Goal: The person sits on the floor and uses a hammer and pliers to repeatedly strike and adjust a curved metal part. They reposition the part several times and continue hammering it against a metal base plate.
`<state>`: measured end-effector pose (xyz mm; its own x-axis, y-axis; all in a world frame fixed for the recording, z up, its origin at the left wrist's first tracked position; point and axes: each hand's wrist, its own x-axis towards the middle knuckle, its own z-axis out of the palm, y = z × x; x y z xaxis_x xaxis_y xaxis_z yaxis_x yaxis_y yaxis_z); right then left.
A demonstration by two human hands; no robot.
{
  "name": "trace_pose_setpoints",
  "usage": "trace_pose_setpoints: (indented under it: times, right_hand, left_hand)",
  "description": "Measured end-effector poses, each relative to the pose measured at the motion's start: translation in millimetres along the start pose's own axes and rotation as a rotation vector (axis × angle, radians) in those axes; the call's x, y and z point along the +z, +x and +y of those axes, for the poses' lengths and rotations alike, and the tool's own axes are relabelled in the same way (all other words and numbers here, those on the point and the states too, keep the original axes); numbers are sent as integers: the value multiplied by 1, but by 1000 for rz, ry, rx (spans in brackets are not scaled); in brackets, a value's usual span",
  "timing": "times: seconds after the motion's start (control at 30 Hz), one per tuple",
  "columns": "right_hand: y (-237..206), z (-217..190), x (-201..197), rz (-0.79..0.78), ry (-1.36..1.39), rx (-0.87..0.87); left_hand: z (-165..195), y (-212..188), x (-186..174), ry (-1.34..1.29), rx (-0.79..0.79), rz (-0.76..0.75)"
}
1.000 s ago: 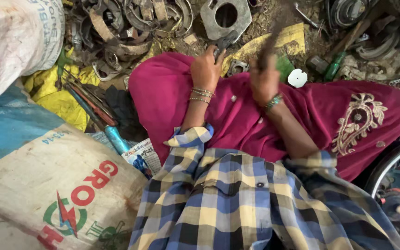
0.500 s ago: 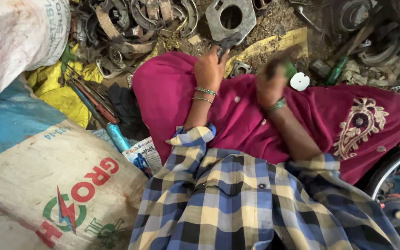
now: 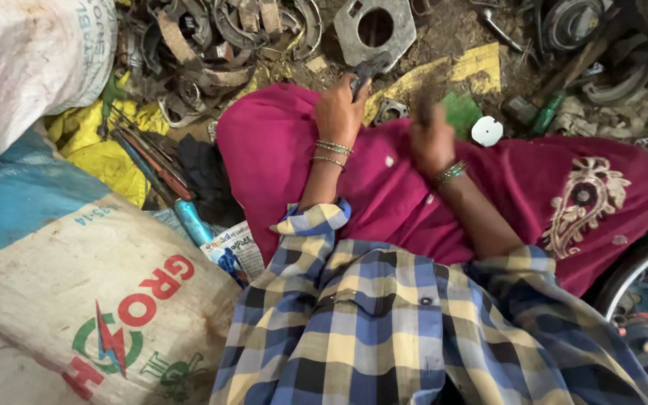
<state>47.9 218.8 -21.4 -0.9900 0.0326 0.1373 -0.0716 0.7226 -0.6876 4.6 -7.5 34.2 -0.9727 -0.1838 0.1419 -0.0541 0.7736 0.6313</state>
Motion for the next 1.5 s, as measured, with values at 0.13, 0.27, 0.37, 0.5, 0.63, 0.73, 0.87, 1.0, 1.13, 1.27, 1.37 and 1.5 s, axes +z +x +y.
trace_pose_setpoints:
  times: [0.13, 0.27, 0.37, 0.5, 0.63, 0.73, 0.87, 1.0, 1.13, 1.27, 1.37, 1.5]
  right_hand:
    - [1, -4, 8, -277, -222, -18]
    - [7, -1, 0, -20, 39, -56]
    - [8, 1, -3, 188, 437, -88]
    - [5, 1, 2, -170, -176, -60]
    - [7, -2, -1, -233, -235, -63]
    - [12, -3, -9, -118, -10, -16]
    - [14, -2, -10, 155, 492, -158]
    - [11, -2, 0, -340, -342, 28]
    - [9, -2, -4, -160, -324, -186]
    - [11, -5, -18, 66, 55, -158]
    - [11, -4, -13, 249, 513, -209]
    - [8, -3, 2, -242, -375, -128]
  left_hand:
    - [0, 0, -8, -17, -83, 30]
    - [-1, -4, 0, 19, 16, 94]
    - [-5, -5, 9, 27, 26, 80]
    - [-5, 0, 8, 58, 38, 29]
    - [-5, 2, -3, 11, -80, -7]
    - [-5, -2, -2, 59, -87, -21]
    - [-7, -3, 5, 54, -3, 62]
    - [-6, -3, 2, 67, -28, -19]
    - [-9, -2, -5, 37, 0, 80]
    - [-11, -6, 2, 39, -5, 48]
    - [-10, -7, 7, 34, 9, 86]
    - [-5, -5, 3, 77, 7, 46]
